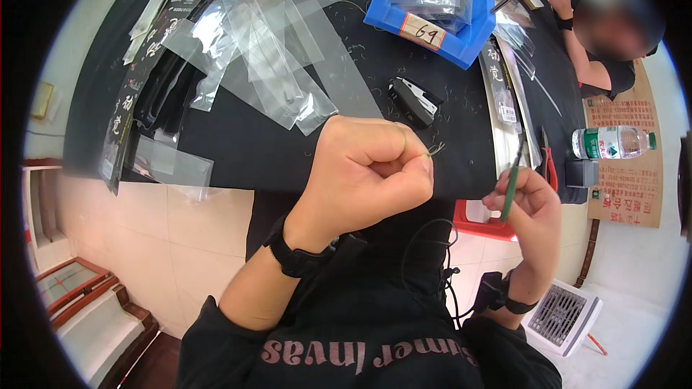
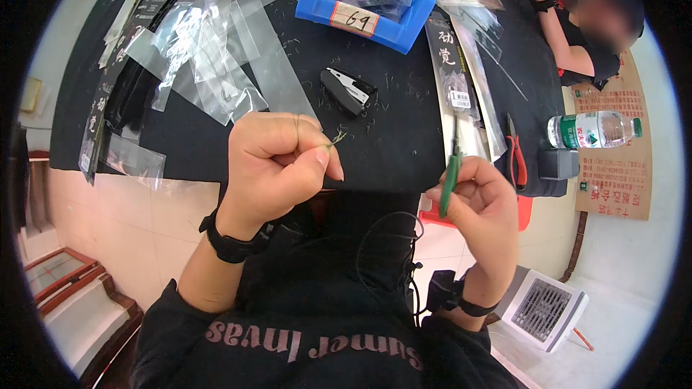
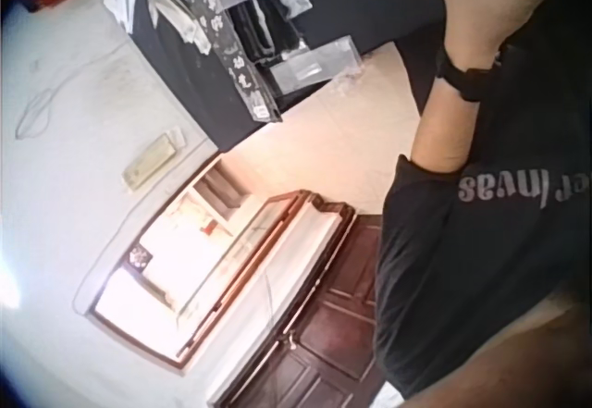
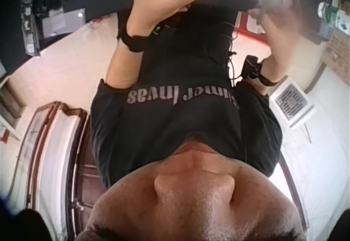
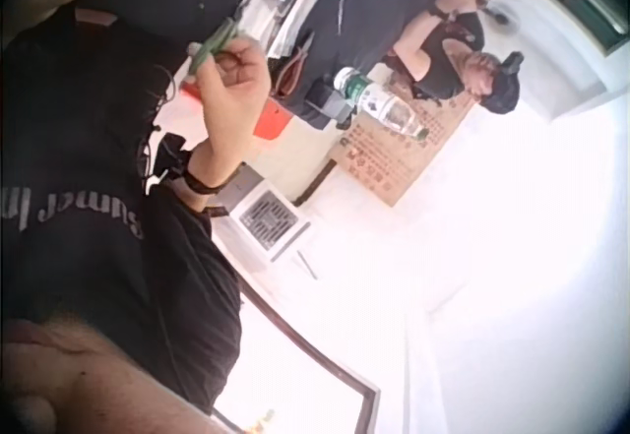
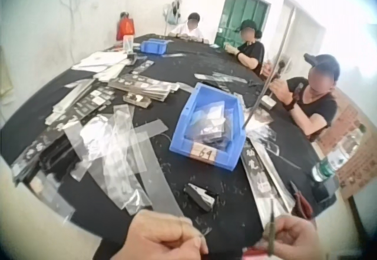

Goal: Assembling and packaging fishing tackle components including line and small accessories.

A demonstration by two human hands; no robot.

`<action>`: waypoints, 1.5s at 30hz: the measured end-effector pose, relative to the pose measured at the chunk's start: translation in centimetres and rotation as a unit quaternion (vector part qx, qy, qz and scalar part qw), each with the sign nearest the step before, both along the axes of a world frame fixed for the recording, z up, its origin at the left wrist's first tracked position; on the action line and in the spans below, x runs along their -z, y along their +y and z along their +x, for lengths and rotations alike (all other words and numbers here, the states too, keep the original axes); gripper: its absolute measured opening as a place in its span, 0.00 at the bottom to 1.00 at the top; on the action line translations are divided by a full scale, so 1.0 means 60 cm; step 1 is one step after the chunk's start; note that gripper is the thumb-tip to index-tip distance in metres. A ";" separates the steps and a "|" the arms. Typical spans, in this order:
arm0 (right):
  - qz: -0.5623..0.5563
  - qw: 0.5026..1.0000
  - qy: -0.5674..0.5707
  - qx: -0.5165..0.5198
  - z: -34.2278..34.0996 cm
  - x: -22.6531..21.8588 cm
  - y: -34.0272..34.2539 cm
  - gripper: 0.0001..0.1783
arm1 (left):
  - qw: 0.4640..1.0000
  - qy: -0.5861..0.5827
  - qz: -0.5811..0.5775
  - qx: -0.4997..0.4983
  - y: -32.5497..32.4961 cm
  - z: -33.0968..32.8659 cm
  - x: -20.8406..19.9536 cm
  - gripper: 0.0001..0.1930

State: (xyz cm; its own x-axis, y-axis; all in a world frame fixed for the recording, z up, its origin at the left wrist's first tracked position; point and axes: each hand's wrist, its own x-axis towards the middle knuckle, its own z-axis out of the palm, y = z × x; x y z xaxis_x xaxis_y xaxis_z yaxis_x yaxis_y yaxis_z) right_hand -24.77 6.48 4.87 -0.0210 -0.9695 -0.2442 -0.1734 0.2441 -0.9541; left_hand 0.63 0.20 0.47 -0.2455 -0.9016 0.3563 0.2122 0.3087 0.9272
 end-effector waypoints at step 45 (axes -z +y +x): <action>-0.082 0.995 0.042 -0.032 0.063 0.004 -0.005 0.17 | 0.984 -0.041 -0.166 -0.044 -0.005 -0.016 0.011 0.03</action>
